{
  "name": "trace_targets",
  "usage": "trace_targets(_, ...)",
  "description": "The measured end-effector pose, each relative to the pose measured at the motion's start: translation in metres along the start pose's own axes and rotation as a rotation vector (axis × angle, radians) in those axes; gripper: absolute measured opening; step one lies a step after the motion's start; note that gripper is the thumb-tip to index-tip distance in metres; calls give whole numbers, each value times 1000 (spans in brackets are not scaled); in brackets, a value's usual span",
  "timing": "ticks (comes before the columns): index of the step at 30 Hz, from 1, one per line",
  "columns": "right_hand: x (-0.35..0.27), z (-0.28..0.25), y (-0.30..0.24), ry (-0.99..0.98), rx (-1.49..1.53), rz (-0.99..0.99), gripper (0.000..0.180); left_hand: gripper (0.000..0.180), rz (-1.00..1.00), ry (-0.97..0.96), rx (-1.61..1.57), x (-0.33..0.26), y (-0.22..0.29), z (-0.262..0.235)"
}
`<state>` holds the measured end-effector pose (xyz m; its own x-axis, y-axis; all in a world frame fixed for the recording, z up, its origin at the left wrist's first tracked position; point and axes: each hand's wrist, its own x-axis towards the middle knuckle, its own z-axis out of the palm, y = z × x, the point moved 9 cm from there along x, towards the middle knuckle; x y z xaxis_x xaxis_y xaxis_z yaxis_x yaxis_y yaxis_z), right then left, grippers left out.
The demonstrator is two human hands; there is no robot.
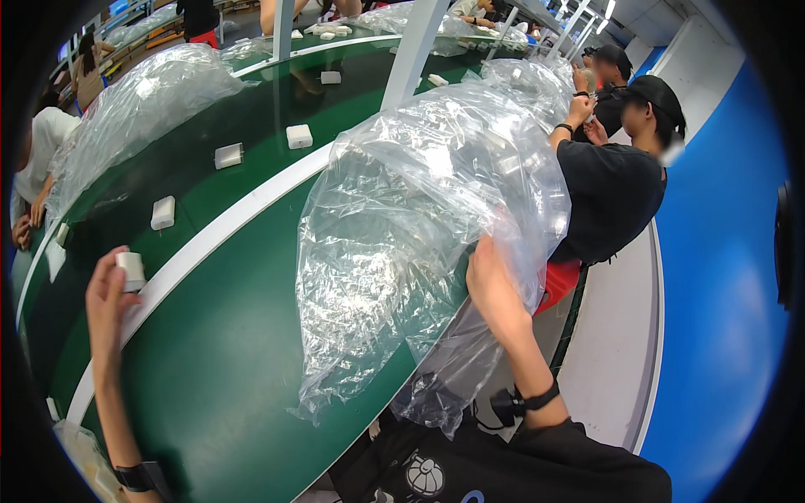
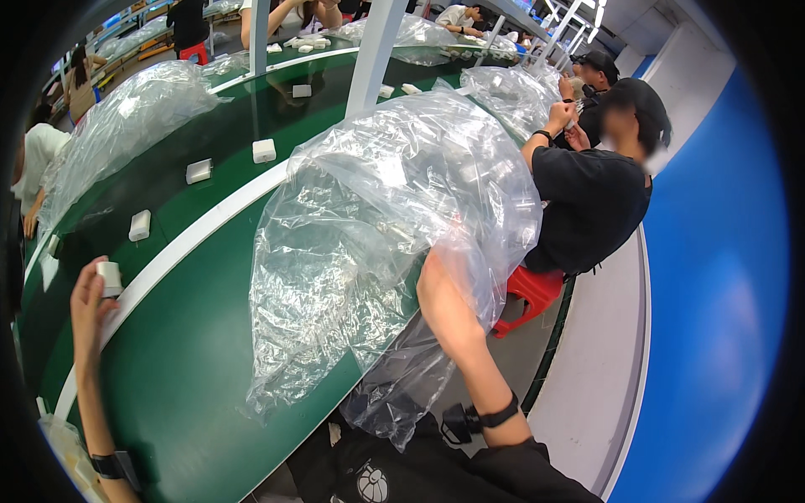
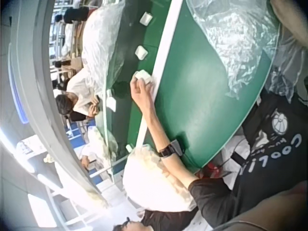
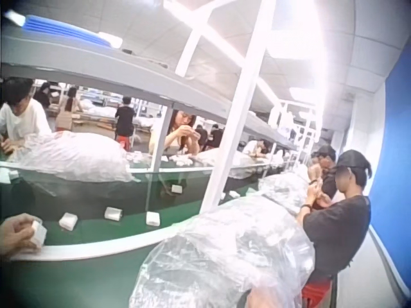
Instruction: Packaging small white foam pads into plastic bags on a conveyor belt in a factory setting.
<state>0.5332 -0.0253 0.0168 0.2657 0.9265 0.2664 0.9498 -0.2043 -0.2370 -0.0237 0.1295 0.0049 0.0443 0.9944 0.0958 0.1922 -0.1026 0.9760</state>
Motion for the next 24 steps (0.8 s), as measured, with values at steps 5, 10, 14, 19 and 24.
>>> trace_targets(5,32,8,57,140,-92,9,34,47,33,-136,-61,-11,4,37)
trace_targets(10,25,-9,70,413,78,-32,33,51,-28,-42,-191,-11,-3,25)
trace_targets(14,-15,-4,52,71,-264,95,34,56,-46,-15,-288,-9,-6,26)
trace_targets(19,-30,-34,-84,56,81,-174,23,59,-24,45,-351,-13,-4,21)
trace_targets(24,-54,-55,-196,-119,192,-595,13,59,-25,9,-328,-15,-5,19)
